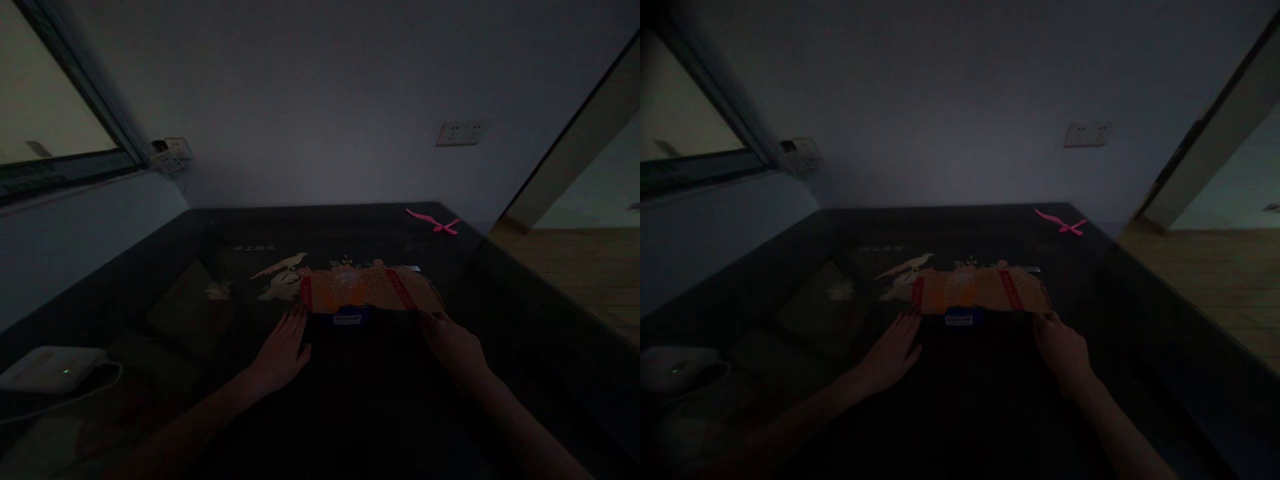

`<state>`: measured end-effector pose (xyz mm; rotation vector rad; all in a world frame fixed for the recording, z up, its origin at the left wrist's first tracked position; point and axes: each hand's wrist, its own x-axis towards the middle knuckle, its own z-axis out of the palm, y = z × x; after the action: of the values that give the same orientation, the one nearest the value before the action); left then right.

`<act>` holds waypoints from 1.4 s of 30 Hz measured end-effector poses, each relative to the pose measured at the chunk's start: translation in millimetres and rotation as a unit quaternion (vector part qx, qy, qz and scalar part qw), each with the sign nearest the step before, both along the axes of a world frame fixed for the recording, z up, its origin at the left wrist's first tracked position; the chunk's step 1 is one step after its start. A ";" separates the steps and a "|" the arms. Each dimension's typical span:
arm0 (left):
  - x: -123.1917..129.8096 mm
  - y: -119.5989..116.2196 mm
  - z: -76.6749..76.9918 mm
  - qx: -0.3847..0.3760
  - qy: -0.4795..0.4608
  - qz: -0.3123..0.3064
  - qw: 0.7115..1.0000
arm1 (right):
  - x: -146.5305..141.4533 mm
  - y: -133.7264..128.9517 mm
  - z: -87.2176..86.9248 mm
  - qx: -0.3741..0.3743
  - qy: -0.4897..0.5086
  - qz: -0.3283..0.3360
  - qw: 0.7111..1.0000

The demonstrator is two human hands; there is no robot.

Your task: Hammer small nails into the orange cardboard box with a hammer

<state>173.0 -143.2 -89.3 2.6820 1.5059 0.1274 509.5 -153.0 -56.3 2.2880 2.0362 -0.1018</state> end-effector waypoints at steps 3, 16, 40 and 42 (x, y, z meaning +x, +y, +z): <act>15.7 -1.1 -1.4 0.005 -0.011 0.024 1.000 | 0.4 -0.1 0.1 -0.002 -0.002 -0.001 1.000; 5.8 11.7 11.0 -0.060 -0.149 0.042 0.986 | 1.1 -1.6 1.4 -0.012 0.001 -0.008 1.000; -23.4 11.8 46.7 -0.129 -0.088 0.098 0.983 | 2.8 -6.1 2.4 0.002 0.029 -0.019 0.999; -24.3 12.0 47.2 -0.139 -0.077 0.103 0.982 | 3.3 -5.8 2.1 -0.003 0.032 -0.023 0.999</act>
<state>148.7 -131.2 -42.2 2.2449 1.6146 0.1206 512.9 -158.8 -54.2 2.3579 2.0085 -0.1861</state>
